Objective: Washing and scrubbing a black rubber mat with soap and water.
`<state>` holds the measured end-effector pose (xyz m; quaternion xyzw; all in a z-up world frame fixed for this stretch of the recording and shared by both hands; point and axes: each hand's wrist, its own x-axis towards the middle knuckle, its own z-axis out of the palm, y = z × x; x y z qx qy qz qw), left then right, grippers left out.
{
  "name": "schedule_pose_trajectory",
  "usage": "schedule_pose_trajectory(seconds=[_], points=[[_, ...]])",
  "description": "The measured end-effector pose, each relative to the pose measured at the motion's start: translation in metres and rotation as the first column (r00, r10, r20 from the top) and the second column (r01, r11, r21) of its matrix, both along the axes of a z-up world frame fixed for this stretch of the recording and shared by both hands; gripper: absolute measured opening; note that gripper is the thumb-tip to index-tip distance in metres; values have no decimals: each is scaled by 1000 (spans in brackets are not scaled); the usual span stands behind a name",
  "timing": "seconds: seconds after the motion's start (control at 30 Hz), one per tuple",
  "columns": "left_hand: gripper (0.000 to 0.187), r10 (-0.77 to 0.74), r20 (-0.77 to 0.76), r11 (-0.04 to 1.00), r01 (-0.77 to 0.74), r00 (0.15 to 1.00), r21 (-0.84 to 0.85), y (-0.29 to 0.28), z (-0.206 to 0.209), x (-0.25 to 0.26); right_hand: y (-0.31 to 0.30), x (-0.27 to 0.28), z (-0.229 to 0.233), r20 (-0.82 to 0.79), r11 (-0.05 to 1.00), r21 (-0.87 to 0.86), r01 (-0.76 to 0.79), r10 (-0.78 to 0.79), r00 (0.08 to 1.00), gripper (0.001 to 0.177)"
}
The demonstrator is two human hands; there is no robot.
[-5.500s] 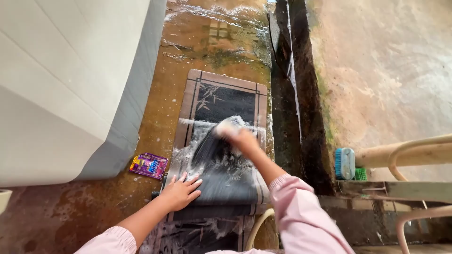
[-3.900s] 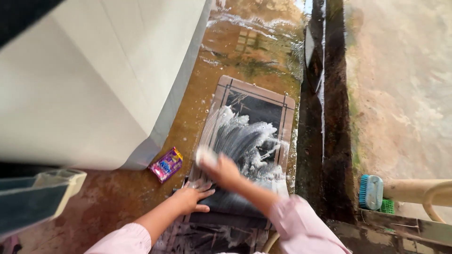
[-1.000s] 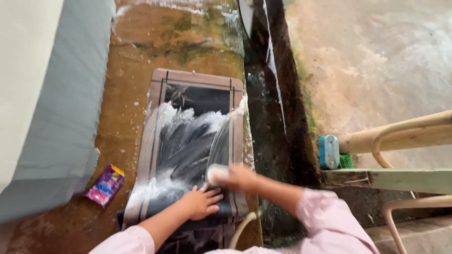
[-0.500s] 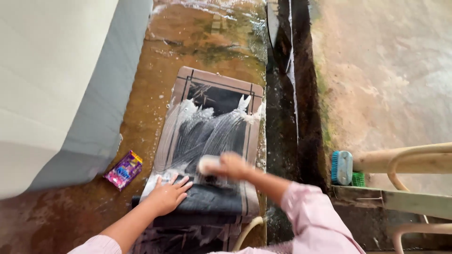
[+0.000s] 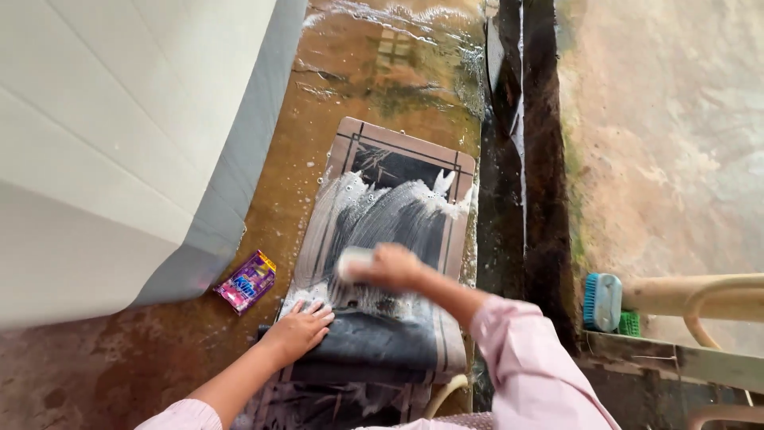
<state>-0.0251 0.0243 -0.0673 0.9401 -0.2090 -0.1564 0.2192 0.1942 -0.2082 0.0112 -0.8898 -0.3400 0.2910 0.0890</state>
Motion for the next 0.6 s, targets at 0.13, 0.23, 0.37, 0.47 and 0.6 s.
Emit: schedule_pose_trajectory(seconds=[0.13,0.23,0.37,0.47,0.6], points=[[45,64,-31,990,-59,997,126,-8,29,-1,-6,110,-39,438,989,123,77,-124,890,29],[46,65,-146,989,-44,987,143,-8,41,-2,7,75,-43,558,916,284,282,-397,729,41],[46,84,-287,993,-56,954,105,-3,56,11,38,-28,-19,281,927,264,-267,191,941,27],[46,83,-314,996,-72,946,46,1,40,4,49,10,-10,74,931,250,-265,254,964,27],[46,70,-246,997,-62,967,39,3,54,6,59,103,-22,368,998,59,-18,-5,930,26]])
